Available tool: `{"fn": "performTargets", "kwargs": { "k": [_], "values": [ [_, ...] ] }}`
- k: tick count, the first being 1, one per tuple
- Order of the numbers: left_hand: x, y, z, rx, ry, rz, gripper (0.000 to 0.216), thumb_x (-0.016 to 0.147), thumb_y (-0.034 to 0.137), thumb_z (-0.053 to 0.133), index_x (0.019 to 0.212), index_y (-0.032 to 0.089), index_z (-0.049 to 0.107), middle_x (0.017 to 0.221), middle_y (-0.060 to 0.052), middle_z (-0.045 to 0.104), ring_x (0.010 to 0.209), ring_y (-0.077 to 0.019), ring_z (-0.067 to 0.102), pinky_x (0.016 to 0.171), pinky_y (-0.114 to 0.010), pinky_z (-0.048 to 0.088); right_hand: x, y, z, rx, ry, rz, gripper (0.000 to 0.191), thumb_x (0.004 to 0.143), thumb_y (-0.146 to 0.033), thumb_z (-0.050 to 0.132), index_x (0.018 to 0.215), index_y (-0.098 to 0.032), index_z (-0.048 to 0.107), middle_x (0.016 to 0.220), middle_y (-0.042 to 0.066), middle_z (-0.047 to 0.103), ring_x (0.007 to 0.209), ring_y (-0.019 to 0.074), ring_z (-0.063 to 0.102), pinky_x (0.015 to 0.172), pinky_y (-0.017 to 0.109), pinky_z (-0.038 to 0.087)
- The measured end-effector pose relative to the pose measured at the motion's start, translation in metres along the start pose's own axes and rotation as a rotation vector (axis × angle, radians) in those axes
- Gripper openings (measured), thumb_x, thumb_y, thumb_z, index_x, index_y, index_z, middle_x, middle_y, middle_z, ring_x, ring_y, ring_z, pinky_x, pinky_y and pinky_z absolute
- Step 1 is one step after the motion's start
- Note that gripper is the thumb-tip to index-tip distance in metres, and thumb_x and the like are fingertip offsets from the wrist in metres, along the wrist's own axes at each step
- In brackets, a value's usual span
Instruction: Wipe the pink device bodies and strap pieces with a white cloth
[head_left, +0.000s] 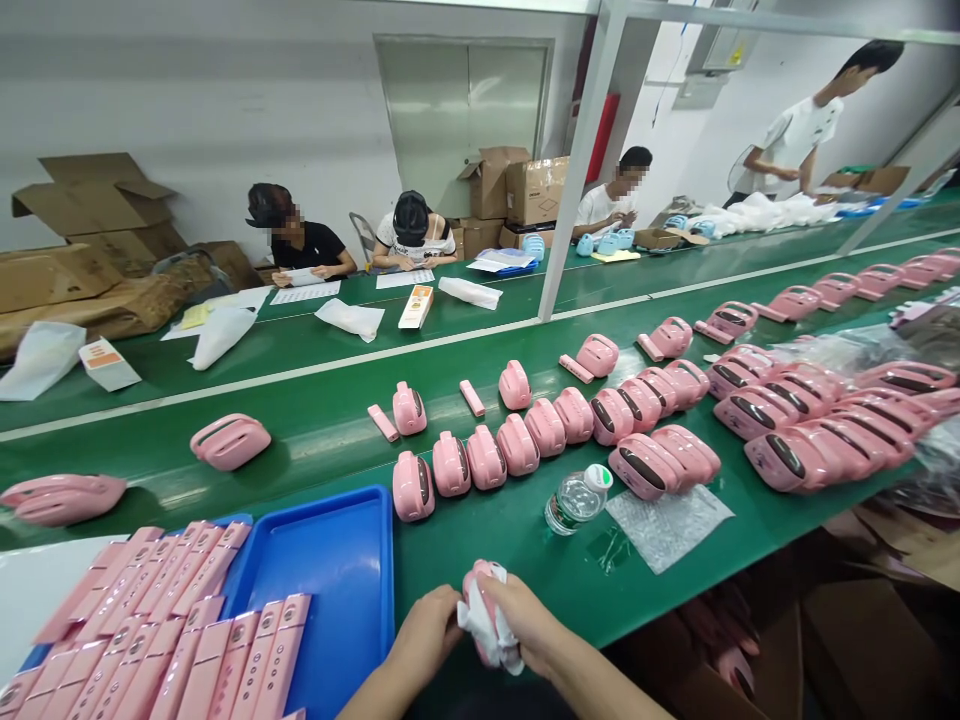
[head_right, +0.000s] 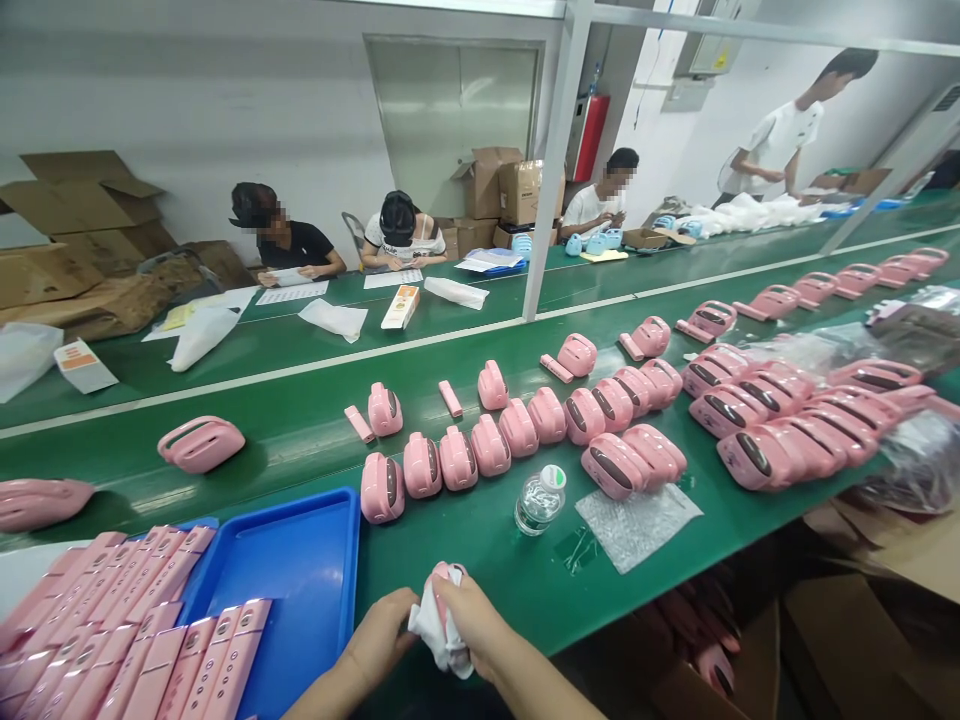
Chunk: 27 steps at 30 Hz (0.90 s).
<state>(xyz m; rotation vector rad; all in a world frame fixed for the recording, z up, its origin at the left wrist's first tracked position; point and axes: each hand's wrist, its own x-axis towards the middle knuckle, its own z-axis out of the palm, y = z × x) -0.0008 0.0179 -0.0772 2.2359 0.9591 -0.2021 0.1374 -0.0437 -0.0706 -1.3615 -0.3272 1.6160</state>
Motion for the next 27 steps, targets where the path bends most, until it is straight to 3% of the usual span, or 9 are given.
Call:
{"fn": "performTargets", "kwargs": {
  "k": [7, 11, 15, 21, 27],
  "values": [
    [0.001, -0.003, 0.005, -0.052, 0.022, -0.016, 0.014, 0.076, 0.020, 0.048, 0.081, 0.017, 0.061, 0.084, -0.003, 0.060, 0.076, -0.0158, 0.055, 0.066, -0.023, 0.036, 0.001, -0.003, -0.005, 0.021, -0.020, 0.034, 0.021, 0.090, -0.031, 0.052, 0.079, -0.013, 0.057, 0.069, -0.003, 0.057, 0.061, 0.0105, 0.056, 0.064, 0.027, 0.046],
    [0.000, -0.005, 0.007, -0.076, 0.036, -0.026, 0.015, 0.074, 0.016, 0.047, 0.079, 0.018, 0.060, 0.082, -0.003, 0.059, 0.075, -0.0160, 0.055, 0.066, -0.024, 0.035, -0.004, -0.003, -0.007, 0.020, -0.018, 0.029, 0.025, 0.092, -0.035, 0.049, 0.086, -0.013, 0.058, 0.073, -0.001, 0.060, 0.067, 0.0125, 0.059, 0.071, 0.031, 0.047],
    [0.001, -0.006, 0.012, -0.117, 0.071, -0.046, 0.011, 0.071, 0.018, 0.050, 0.073, 0.017, 0.060, 0.077, -0.002, 0.058, 0.071, -0.0156, 0.052, 0.062, -0.024, 0.032, -0.010, -0.002, -0.013, -0.053, -0.012, -0.021, 0.031, 0.089, -0.043, 0.050, 0.089, -0.013, 0.059, 0.073, 0.000, 0.061, 0.066, 0.0137, 0.058, 0.068, 0.031, 0.045],
    [0.000, -0.003, 0.017, -0.241, 0.171, -0.066, 0.014, 0.075, 0.021, 0.048, 0.065, 0.017, 0.056, 0.070, 0.000, 0.052, 0.066, -0.0130, 0.046, 0.060, -0.023, 0.031, -0.015, -0.008, -0.040, -0.266, 0.126, -0.161, 0.045, 0.077, -0.059, 0.056, 0.077, -0.014, 0.058, 0.069, -0.001, 0.057, 0.066, 0.0150, 0.054, 0.066, 0.030, 0.041],
    [0.002, -0.007, 0.025, -0.391, 0.215, -0.098, 0.011, 0.072, 0.013, 0.050, 0.062, 0.016, 0.054, 0.066, 0.002, 0.051, 0.065, -0.0118, 0.045, 0.061, -0.023, 0.032, -0.022, -0.025, -0.066, -0.403, 0.347, -0.280, 0.053, 0.075, -0.070, 0.045, 0.071, -0.018, 0.050, 0.067, -0.001, 0.052, 0.069, 0.0169, 0.052, 0.067, 0.031, 0.040]
  ]
}}
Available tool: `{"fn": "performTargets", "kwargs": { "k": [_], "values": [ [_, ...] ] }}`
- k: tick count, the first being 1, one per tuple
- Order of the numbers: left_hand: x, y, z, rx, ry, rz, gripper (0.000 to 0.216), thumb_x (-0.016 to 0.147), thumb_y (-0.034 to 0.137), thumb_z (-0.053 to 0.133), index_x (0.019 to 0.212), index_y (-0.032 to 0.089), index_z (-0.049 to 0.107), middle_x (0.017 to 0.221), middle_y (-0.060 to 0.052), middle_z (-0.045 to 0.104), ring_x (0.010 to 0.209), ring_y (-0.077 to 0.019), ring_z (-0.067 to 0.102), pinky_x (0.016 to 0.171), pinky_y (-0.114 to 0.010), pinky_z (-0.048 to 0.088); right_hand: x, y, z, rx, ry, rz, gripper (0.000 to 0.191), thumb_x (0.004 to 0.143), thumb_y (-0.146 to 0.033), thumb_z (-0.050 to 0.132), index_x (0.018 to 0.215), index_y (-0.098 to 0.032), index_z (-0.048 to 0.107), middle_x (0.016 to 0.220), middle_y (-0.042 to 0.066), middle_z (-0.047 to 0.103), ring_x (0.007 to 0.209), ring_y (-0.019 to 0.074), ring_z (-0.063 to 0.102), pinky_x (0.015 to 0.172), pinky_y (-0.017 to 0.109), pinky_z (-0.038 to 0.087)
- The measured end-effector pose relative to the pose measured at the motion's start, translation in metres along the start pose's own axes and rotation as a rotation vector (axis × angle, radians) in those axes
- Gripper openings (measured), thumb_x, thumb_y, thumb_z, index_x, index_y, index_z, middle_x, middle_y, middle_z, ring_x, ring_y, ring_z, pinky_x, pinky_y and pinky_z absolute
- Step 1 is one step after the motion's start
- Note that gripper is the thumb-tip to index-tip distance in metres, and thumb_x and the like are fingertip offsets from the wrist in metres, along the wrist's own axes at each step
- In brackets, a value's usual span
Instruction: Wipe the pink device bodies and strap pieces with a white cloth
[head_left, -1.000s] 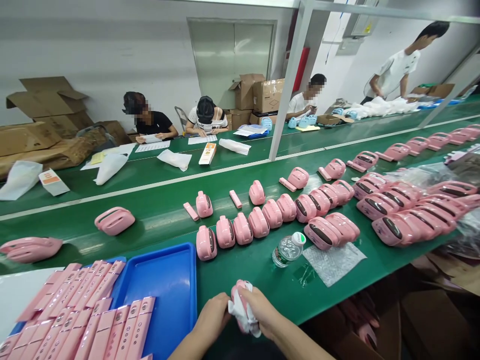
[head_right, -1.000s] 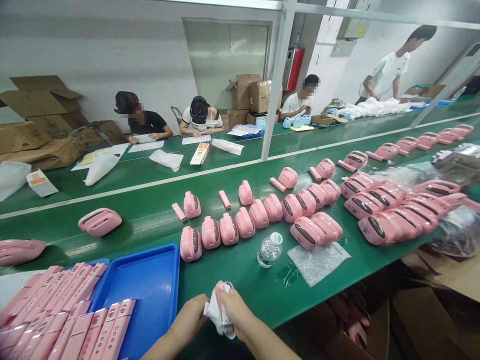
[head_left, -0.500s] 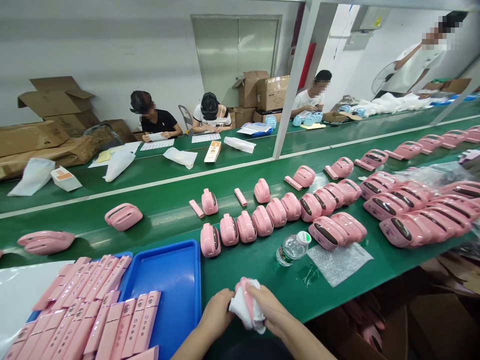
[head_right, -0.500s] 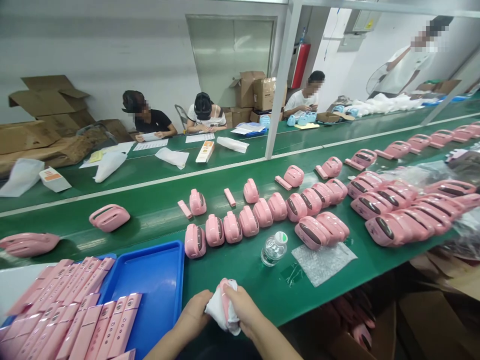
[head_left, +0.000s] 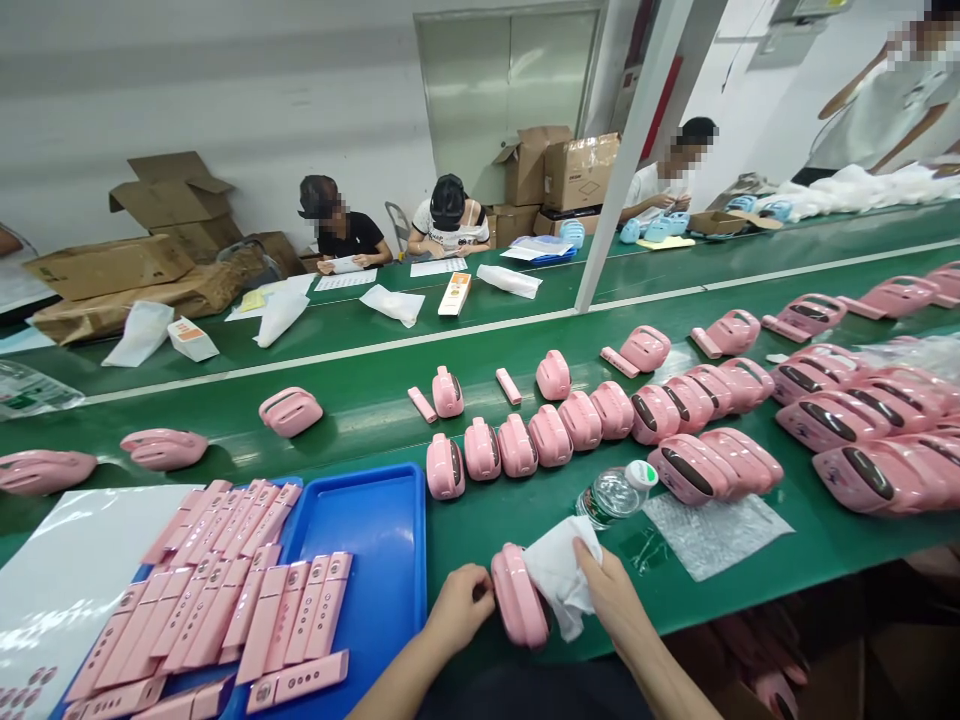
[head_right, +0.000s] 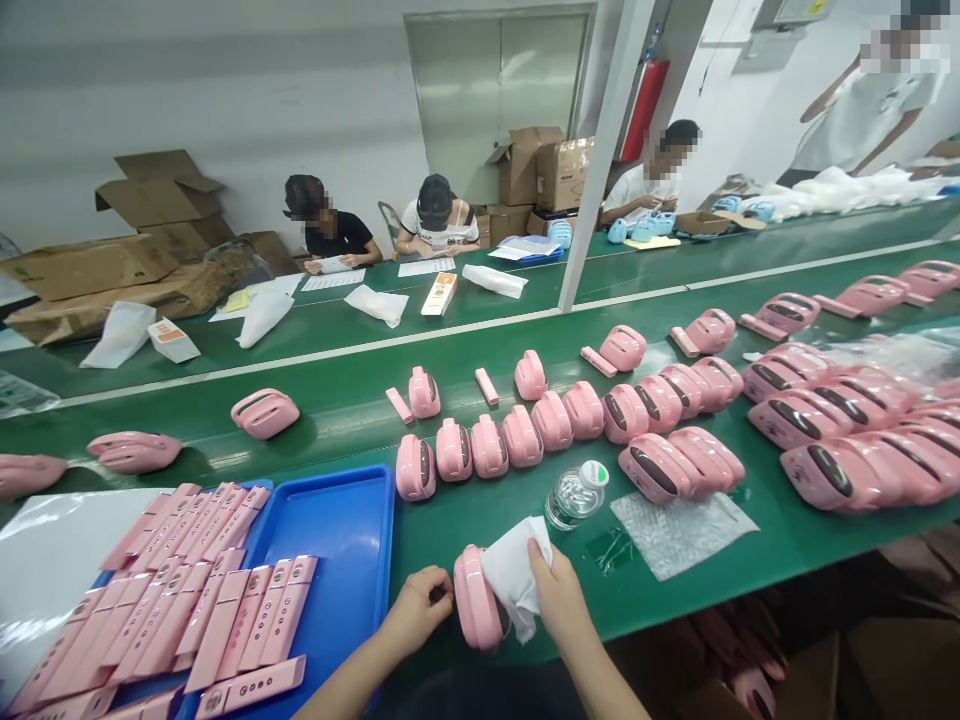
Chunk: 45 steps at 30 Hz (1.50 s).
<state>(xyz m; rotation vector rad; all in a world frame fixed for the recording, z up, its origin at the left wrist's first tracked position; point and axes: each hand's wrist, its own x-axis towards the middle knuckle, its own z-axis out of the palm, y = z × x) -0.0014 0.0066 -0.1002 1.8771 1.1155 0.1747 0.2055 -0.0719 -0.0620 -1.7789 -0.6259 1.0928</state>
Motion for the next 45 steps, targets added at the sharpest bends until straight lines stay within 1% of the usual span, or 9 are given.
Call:
{"fn": "performTargets", "kwargs": {
  "k": [4, 10, 17, 20, 26, 31, 35, 39, 45],
  "values": [
    [0.001, -0.006, 0.004, -0.104, -0.008, -0.051, 0.013, 0.074, 0.010, 0.054, 0.062, 0.015, 0.053, 0.061, 0.005, 0.049, 0.060, -0.0104, 0.046, 0.059, -0.024, 0.035, -0.001, -0.005, 0.000, -0.085, -0.021, -0.054, 0.057, 0.074, -0.072, 0.042, 0.078, -0.016, 0.054, 0.073, 0.002, 0.056, 0.075, 0.0194, 0.054, 0.071, 0.033, 0.041],
    [0.001, -0.018, 0.012, -0.239, -0.030, -0.138, 0.018, 0.083, 0.021, 0.057, 0.067, 0.014, 0.053, 0.062, 0.005, 0.053, 0.061, -0.0103, 0.054, 0.059, -0.025, 0.044, -0.009, -0.012, 0.016, -0.221, -0.125, -0.135, 0.056, 0.083, -0.064, 0.032, 0.092, -0.014, 0.057, 0.085, 0.007, 0.062, 0.084, 0.0209, 0.057, 0.079, 0.036, 0.041],
    [-0.002, -0.023, 0.019, -0.273, -0.020, -0.183, 0.020, 0.084, 0.028, 0.058, 0.070, 0.013, 0.056, 0.064, 0.004, 0.057, 0.063, -0.0114, 0.057, 0.062, -0.027, 0.047, -0.015, -0.021, 0.019, -0.472, -0.187, -0.183, 0.049, 0.088, -0.054, 0.024, 0.090, -0.017, 0.056, 0.084, 0.009, 0.064, 0.080, 0.0222, 0.059, 0.071, 0.032, 0.039],
    [-0.002, -0.024, 0.020, -0.261, -0.017, -0.197, 0.020, 0.083, 0.027, 0.059, 0.070, 0.013, 0.057, 0.062, 0.004, 0.056, 0.061, -0.0110, 0.056, 0.061, -0.027, 0.047, -0.022, -0.025, 0.026, -0.599, -0.217, -0.204, 0.042, 0.087, -0.050, 0.029, 0.086, -0.019, 0.056, 0.079, 0.008, 0.066, 0.075, 0.0241, 0.060, 0.065, 0.031, 0.036],
    [-0.002, -0.030, 0.020, -0.227, 0.003, -0.252, 0.022, 0.085, 0.028, 0.057, 0.070, 0.013, 0.056, 0.062, 0.004, 0.056, 0.059, -0.0100, 0.055, 0.061, -0.027, 0.047, -0.030, -0.030, 0.035, -0.783, -0.240, -0.217, 0.027, 0.084, -0.037, 0.042, 0.096, -0.017, 0.057, 0.088, 0.012, 0.068, 0.082, 0.0306, 0.062, 0.061, 0.030, 0.029],
    [-0.010, -0.032, 0.016, -0.231, -0.030, -0.287, 0.015, 0.086, 0.022, 0.053, 0.075, 0.013, 0.057, 0.059, 0.005, 0.055, 0.055, -0.0098, 0.055, 0.057, -0.025, 0.046, -0.026, -0.030, 0.031, -0.807, -0.254, -0.203, 0.025, 0.085, -0.038, 0.043, 0.092, -0.018, 0.058, 0.086, 0.010, 0.068, 0.080, 0.0289, 0.062, 0.060, 0.029, 0.029],
    [-0.015, -0.021, 0.010, -0.193, -0.009, -0.227, 0.009, 0.077, 0.013, 0.053, 0.081, 0.013, 0.062, 0.068, 0.001, 0.062, 0.061, -0.0118, 0.055, 0.060, -0.025, 0.043, -0.026, -0.029, 0.032, -0.787, -0.271, -0.208, 0.028, 0.087, -0.040, 0.041, 0.094, -0.019, 0.059, 0.087, 0.008, 0.069, 0.080, 0.0262, 0.062, 0.061, 0.028, 0.032],
    [-0.017, -0.007, 0.007, -0.143, 0.013, -0.175, 0.018, 0.074, 0.017, 0.051, 0.084, 0.013, 0.065, 0.078, -0.003, 0.067, 0.066, -0.0144, 0.056, 0.062, -0.025, 0.041, -0.027, -0.029, 0.032, -0.765, -0.280, -0.202, 0.030, 0.087, -0.041, 0.041, 0.096, -0.019, 0.059, 0.088, 0.008, 0.069, 0.080, 0.0241, 0.063, 0.062, 0.027, 0.033],
    [-0.010, 0.003, 0.005, -0.052, 0.034, -0.151, 0.018, 0.074, 0.020, 0.049, 0.077, 0.015, 0.065, 0.075, -0.004, 0.067, 0.068, -0.0164, 0.057, 0.063, -0.026, 0.040, -0.026, -0.029, 0.031, -0.753, -0.281, -0.192, 0.028, 0.086, -0.040, 0.043, 0.094, -0.019, 0.060, 0.087, 0.008, 0.069, 0.077, 0.0231, 0.062, 0.061, 0.027, 0.033]
  ]
}}
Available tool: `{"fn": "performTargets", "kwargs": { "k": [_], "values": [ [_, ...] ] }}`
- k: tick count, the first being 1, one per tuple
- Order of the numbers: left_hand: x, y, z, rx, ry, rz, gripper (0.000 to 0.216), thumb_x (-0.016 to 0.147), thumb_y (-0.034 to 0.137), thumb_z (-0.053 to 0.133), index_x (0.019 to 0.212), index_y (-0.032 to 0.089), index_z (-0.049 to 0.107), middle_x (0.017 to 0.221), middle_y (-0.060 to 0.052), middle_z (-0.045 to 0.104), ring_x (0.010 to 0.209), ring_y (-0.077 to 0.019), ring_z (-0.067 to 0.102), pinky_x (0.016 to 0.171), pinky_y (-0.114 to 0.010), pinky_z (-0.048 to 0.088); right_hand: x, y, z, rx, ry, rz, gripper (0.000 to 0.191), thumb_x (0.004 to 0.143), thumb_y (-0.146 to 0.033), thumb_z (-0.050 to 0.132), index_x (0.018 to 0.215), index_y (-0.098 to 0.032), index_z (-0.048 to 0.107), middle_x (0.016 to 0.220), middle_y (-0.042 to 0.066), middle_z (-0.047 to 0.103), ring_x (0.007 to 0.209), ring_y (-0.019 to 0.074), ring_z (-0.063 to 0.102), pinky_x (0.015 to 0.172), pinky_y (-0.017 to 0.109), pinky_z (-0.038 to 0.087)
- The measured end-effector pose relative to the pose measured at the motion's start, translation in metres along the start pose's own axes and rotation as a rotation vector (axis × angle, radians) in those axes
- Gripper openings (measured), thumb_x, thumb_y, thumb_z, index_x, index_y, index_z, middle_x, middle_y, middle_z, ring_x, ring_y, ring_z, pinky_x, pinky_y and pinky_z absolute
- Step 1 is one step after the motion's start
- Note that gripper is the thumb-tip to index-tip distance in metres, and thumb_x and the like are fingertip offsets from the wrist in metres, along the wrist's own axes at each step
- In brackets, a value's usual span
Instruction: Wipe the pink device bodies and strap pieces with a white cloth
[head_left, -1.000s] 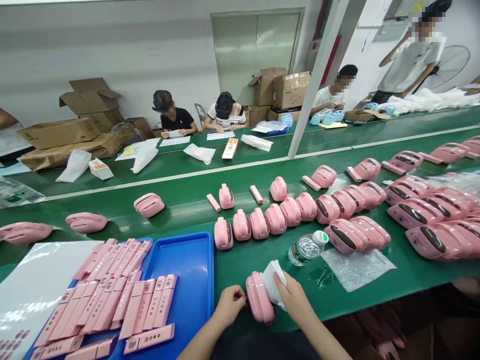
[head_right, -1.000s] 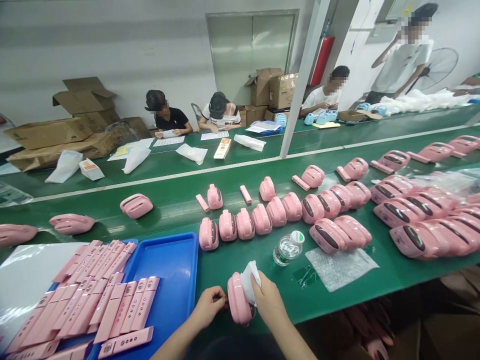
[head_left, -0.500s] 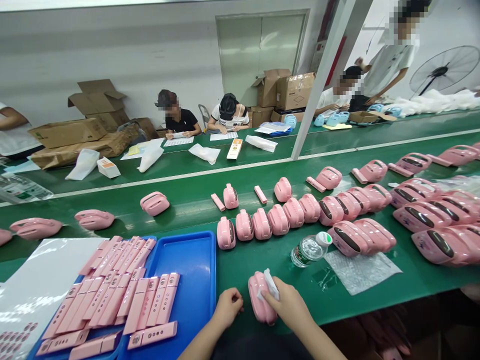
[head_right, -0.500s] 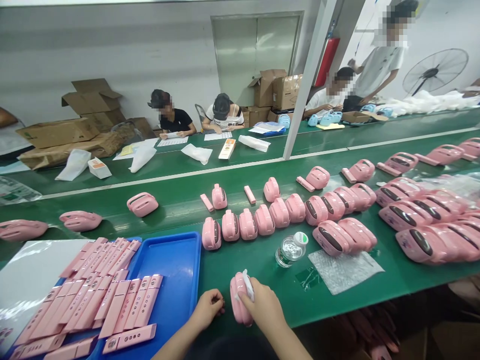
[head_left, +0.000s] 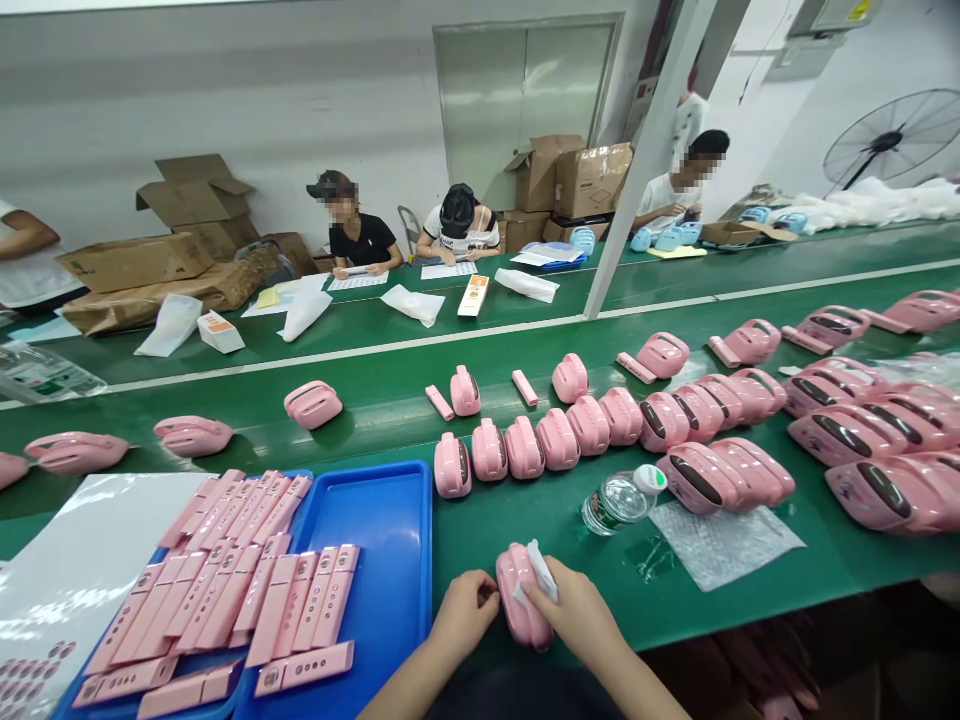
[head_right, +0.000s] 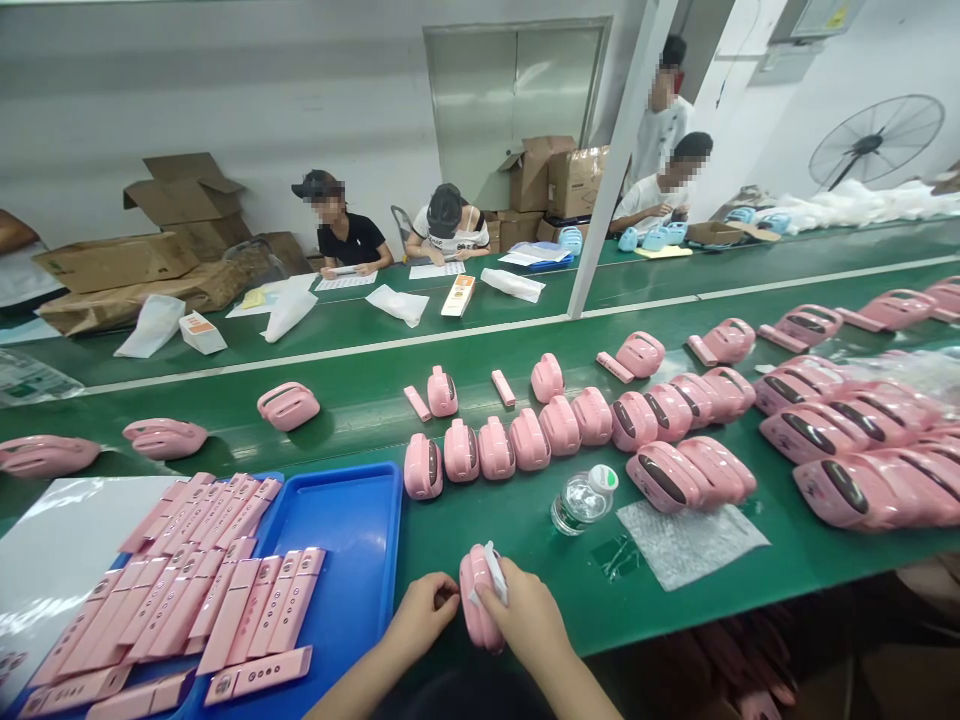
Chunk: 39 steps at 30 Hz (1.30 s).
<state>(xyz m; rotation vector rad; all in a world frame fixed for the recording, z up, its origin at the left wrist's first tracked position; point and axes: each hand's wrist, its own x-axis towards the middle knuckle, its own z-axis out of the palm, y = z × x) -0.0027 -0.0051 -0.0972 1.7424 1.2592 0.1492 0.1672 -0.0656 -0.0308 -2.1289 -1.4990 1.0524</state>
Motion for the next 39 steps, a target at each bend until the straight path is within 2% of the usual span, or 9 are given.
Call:
{"fn": "performTargets", "kwargs": {
  "k": [7, 11, 16, 22, 25, 28, 33, 36, 39],
  "values": [
    [0.005, 0.002, -0.002, 0.091, -0.010, 0.004, 0.009, 0.074, 0.014, 0.054, 0.068, 0.014, 0.061, 0.065, 0.000, 0.061, 0.061, -0.0134, 0.053, 0.060, -0.026, 0.037, 0.000, 0.001, 0.001, 0.010, 0.004, -0.003, 0.029, 0.086, -0.040, 0.043, 0.098, -0.019, 0.060, 0.090, 0.008, 0.069, 0.080, 0.0233, 0.062, 0.063, 0.026, 0.034],
    [0.007, 0.000, 0.001, 0.107, -0.024, 0.009, 0.013, 0.080, 0.020, 0.057, 0.068, 0.015, 0.057, 0.065, 0.003, 0.057, 0.063, -0.0119, 0.053, 0.062, -0.027, 0.040, 0.001, 0.002, 0.002, 0.024, 0.001, -0.006, 0.030, 0.086, -0.042, 0.042, 0.095, -0.020, 0.060, 0.088, 0.007, 0.069, 0.078, 0.0228, 0.062, 0.063, 0.027, 0.035],
    [0.010, -0.012, 0.004, 0.145, -0.037, -0.047, 0.021, 0.084, 0.030, 0.057, 0.072, 0.014, 0.057, 0.067, 0.003, 0.056, 0.065, -0.0120, 0.055, 0.065, -0.029, 0.045, 0.001, 0.005, 0.003, 0.049, 0.005, -0.013, 0.031, 0.085, -0.044, 0.042, 0.093, -0.019, 0.060, 0.085, 0.007, 0.068, 0.076, 0.0231, 0.061, 0.063, 0.028, 0.035],
    [0.004, -0.026, -0.004, 0.180, -0.062, -0.099, 0.018, 0.086, 0.029, 0.056, 0.078, 0.013, 0.060, 0.072, 0.001, 0.061, 0.069, -0.0129, 0.059, 0.070, -0.031, 0.048, 0.003, 0.010, 0.007, 0.110, 0.000, -0.031, 0.033, 0.084, -0.046, 0.042, 0.089, -0.018, 0.059, 0.081, 0.006, 0.067, 0.074, 0.0216, 0.060, 0.065, 0.030, 0.037],
    [0.000, -0.024, -0.007, 0.190, -0.053, -0.095, 0.012, 0.086, 0.022, 0.054, 0.082, 0.013, 0.061, 0.077, 0.000, 0.063, 0.073, -0.0134, 0.059, 0.072, -0.031, 0.047, 0.006, 0.025, 0.005, 0.168, -0.006, -0.024, 0.043, 0.087, -0.050, 0.031, 0.085, -0.017, 0.058, 0.080, 0.005, 0.065, 0.073, 0.0197, 0.059, 0.067, 0.031, 0.040],
    [-0.004, -0.018, -0.009, 0.233, -0.015, -0.067, 0.014, 0.084, 0.012, 0.049, 0.077, 0.013, 0.061, 0.082, -0.002, 0.063, 0.080, -0.0148, 0.058, 0.076, -0.031, 0.044, 0.007, 0.051, -0.008, 0.184, 0.051, 0.038, 0.049, 0.083, -0.056, 0.026, 0.076, -0.018, 0.054, 0.078, 0.009, 0.064, 0.074, 0.0227, 0.058, 0.070, 0.036, 0.040],
    [-0.010, -0.009, -0.008, 0.324, 0.017, -0.032, 0.025, 0.079, 0.007, 0.037, 0.072, 0.016, 0.060, 0.079, -0.006, 0.060, 0.075, -0.0181, 0.057, 0.067, -0.030, 0.038, -0.002, 0.084, -0.039, 0.192, 0.147, 0.127, 0.049, 0.077, -0.065, 0.026, 0.065, -0.022, 0.046, 0.075, 0.013, 0.063, 0.075, 0.0290, 0.056, 0.071, 0.039, 0.040],
    [-0.011, -0.008, -0.005, 0.352, 0.008, -0.021, 0.020, 0.078, 0.013, 0.041, 0.072, 0.016, 0.060, 0.079, -0.007, 0.061, 0.075, -0.0204, 0.057, 0.066, -0.030, 0.037, -0.006, 0.078, -0.042, 0.197, 0.144, 0.121, 0.049, 0.076, -0.065, 0.028, 0.065, -0.021, 0.047, 0.075, 0.012, 0.064, 0.075, 0.0292, 0.056, 0.070, 0.037, 0.040],
    [-0.009, -0.010, -0.004, 0.356, -0.013, -0.024, 0.016, 0.079, 0.019, 0.046, 0.073, 0.016, 0.061, 0.081, -0.008, 0.062, 0.076, -0.0214, 0.058, 0.066, -0.031, 0.038, -0.007, 0.056, -0.031, 0.184, 0.109, 0.072, 0.048, 0.078, -0.062, 0.026, 0.068, -0.021, 0.048, 0.075, 0.011, 0.064, 0.074, 0.0274, 0.057, 0.068, 0.034, 0.040]
  ]
}}
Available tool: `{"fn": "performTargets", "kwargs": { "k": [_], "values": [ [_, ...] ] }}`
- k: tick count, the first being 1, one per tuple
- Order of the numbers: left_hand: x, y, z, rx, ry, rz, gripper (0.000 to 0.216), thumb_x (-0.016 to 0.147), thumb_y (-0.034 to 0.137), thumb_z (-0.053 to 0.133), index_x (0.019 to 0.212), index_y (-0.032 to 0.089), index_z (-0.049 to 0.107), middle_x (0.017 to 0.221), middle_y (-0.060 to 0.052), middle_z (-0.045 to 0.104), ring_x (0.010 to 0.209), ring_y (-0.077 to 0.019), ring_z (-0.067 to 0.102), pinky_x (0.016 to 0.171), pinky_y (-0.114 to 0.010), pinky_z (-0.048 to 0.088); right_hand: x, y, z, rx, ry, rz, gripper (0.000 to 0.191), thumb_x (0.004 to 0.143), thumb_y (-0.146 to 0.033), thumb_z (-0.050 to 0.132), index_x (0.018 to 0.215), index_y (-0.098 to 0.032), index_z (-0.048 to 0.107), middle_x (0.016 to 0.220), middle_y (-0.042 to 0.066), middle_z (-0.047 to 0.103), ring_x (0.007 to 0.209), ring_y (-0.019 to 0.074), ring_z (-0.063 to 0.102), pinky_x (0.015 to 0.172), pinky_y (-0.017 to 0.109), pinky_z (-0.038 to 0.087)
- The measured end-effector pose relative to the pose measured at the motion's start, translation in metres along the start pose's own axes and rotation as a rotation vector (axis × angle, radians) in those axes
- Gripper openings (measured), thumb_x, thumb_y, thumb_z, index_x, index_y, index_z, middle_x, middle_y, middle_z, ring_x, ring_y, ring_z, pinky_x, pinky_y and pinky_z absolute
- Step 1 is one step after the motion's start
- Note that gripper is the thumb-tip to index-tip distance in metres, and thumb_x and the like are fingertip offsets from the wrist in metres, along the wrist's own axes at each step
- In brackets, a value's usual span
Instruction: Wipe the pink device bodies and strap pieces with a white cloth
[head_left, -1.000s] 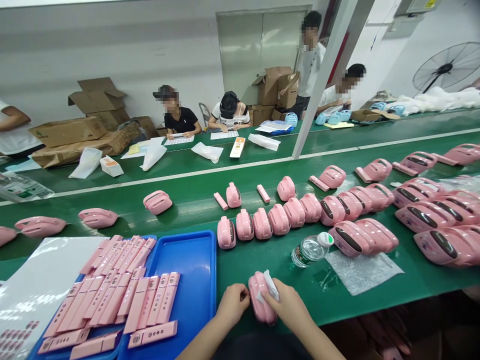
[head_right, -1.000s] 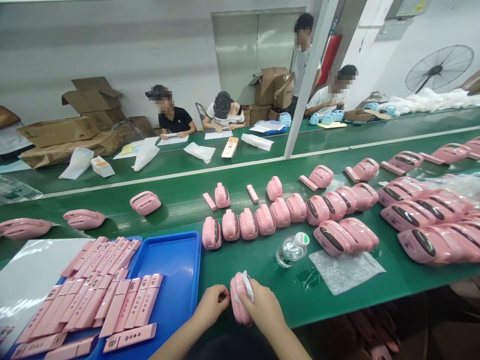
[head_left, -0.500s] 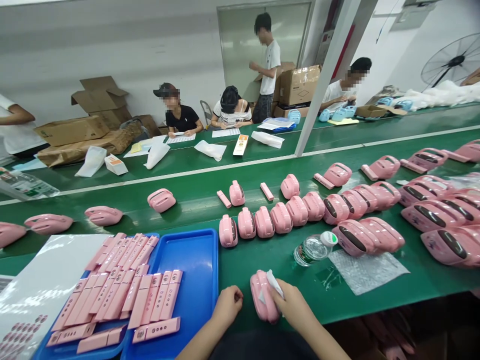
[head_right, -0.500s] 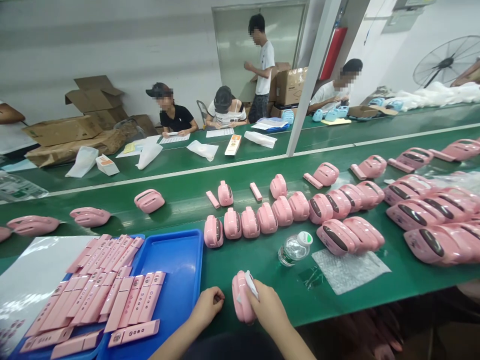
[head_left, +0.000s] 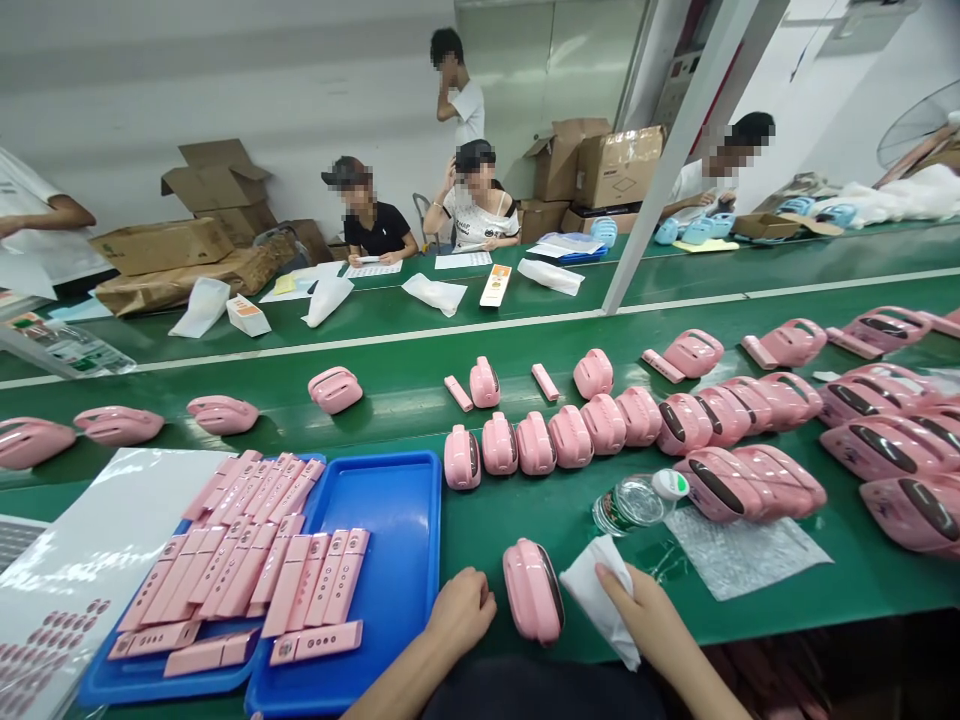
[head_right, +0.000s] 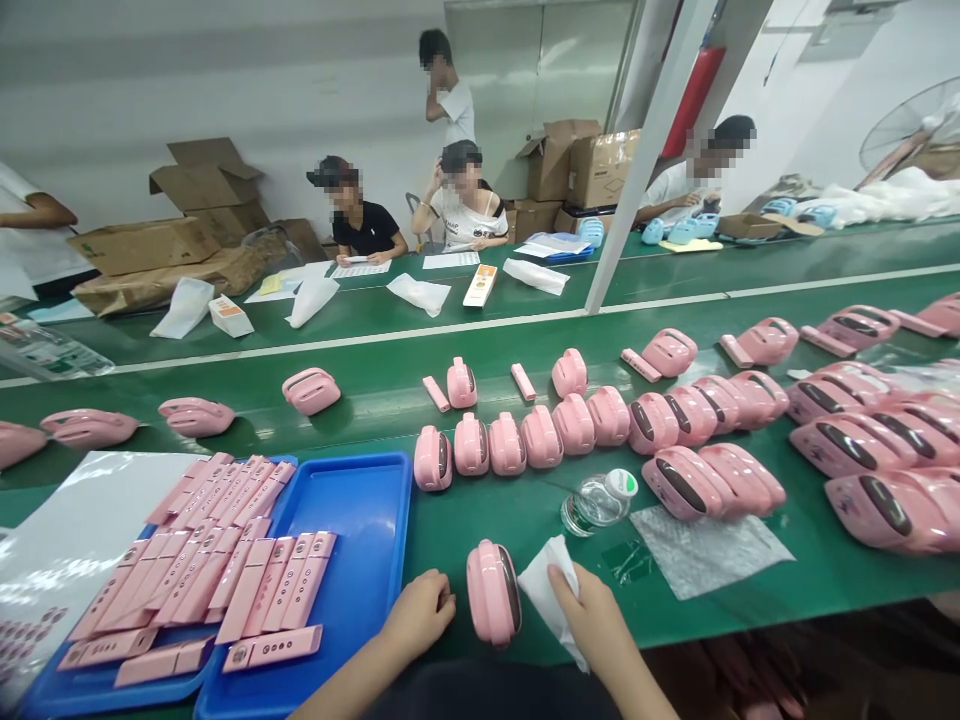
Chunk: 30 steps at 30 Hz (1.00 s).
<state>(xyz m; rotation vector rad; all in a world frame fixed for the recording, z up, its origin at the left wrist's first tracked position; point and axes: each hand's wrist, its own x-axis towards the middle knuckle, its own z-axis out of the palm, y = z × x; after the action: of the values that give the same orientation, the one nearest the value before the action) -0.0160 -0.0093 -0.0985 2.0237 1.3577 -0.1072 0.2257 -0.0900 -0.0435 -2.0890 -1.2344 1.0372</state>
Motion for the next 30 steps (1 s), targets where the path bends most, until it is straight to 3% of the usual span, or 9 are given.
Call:
{"fn": "performTargets", "kwargs": {
  "k": [3, 7, 13, 18, 23, 27, 30],
  "values": [
    [0.001, -0.004, 0.000, -0.013, -0.024, 0.007, 0.017, 0.081, 0.022, 0.050, 0.074, 0.014, 0.062, 0.084, -0.008, 0.062, 0.080, -0.0207, 0.059, 0.070, -0.031, 0.041, -0.004, -0.023, 0.022, -0.054, -0.058, -0.056, 0.046, 0.083, -0.057, 0.025, 0.074, -0.021, 0.052, 0.077, 0.009, 0.065, 0.074, 0.0252, 0.058, 0.066, 0.031, 0.038],
    [0.000, -0.008, 0.001, -0.047, -0.022, 0.034, 0.019, 0.085, 0.017, 0.047, 0.079, 0.012, 0.063, 0.087, -0.007, 0.063, 0.083, -0.0181, 0.059, 0.077, -0.033, 0.044, -0.007, -0.044, 0.044, -0.202, -0.109, -0.112, 0.032, 0.083, -0.046, 0.039, 0.085, -0.019, 0.056, 0.078, 0.009, 0.066, 0.072, 0.0264, 0.060, 0.060, 0.030, 0.030],
    [0.001, -0.012, 0.005, -0.126, 0.029, 0.062, 0.029, 0.078, 0.000, 0.040, 0.084, 0.011, 0.065, 0.090, -0.009, 0.062, 0.088, -0.0168, 0.058, 0.082, -0.028, 0.043, -0.005, -0.047, 0.042, -0.304, -0.150, -0.117, 0.026, 0.083, -0.037, 0.045, 0.094, -0.018, 0.058, 0.083, 0.010, 0.068, 0.076, 0.0285, 0.062, 0.058, 0.028, 0.028],
    [0.002, -0.015, 0.006, -0.169, 0.063, 0.061, 0.033, 0.071, -0.004, 0.038, 0.083, 0.014, 0.063, 0.087, -0.007, 0.060, 0.084, -0.0162, 0.058, 0.079, -0.026, 0.044, -0.005, -0.045, 0.040, -0.303, -0.166, -0.113, 0.027, 0.085, -0.037, 0.045, 0.096, -0.017, 0.059, 0.086, 0.010, 0.068, 0.079, 0.0292, 0.062, 0.059, 0.028, 0.030],
    [0.000, -0.016, 0.004, -0.185, 0.061, 0.053, 0.021, 0.071, 0.000, 0.046, 0.076, 0.014, 0.062, 0.080, -0.003, 0.058, 0.078, -0.0149, 0.057, 0.072, -0.027, 0.045, -0.008, -0.044, 0.043, -0.277, -0.156, -0.115, 0.029, 0.085, -0.037, 0.044, 0.101, -0.017, 0.058, 0.087, 0.010, 0.068, 0.079, 0.0281, 0.062, 0.060, 0.028, 0.032],
    [0.001, -0.016, 0.003, -0.185, 0.009, 0.044, 0.006, 0.079, 0.011, 0.056, 0.079, 0.013, 0.061, 0.076, 0.000, 0.060, 0.071, -0.0129, 0.057, 0.069, -0.029, 0.047, -0.008, -0.040, 0.045, -0.242, -0.143, -0.110, 0.027, 0.084, -0.039, 0.044, 0.091, -0.017, 0.059, 0.082, 0.009, 0.068, 0.075, 0.0259, 0.061, 0.060, 0.028, 0.032],
    [0.002, -0.014, 0.003, -0.177, -0.028, 0.042, 0.011, 0.083, 0.022, 0.058, 0.076, 0.013, 0.060, 0.074, 0.001, 0.061, 0.070, -0.0127, 0.058, 0.070, -0.031, 0.048, -0.005, -0.032, 0.045, -0.198, -0.125, -0.100, 0.024, 0.082, -0.039, 0.045, 0.085, -0.019, 0.059, 0.079, 0.007, 0.068, 0.072, 0.0231, 0.060, 0.061, 0.028, 0.034]
  ]
}}
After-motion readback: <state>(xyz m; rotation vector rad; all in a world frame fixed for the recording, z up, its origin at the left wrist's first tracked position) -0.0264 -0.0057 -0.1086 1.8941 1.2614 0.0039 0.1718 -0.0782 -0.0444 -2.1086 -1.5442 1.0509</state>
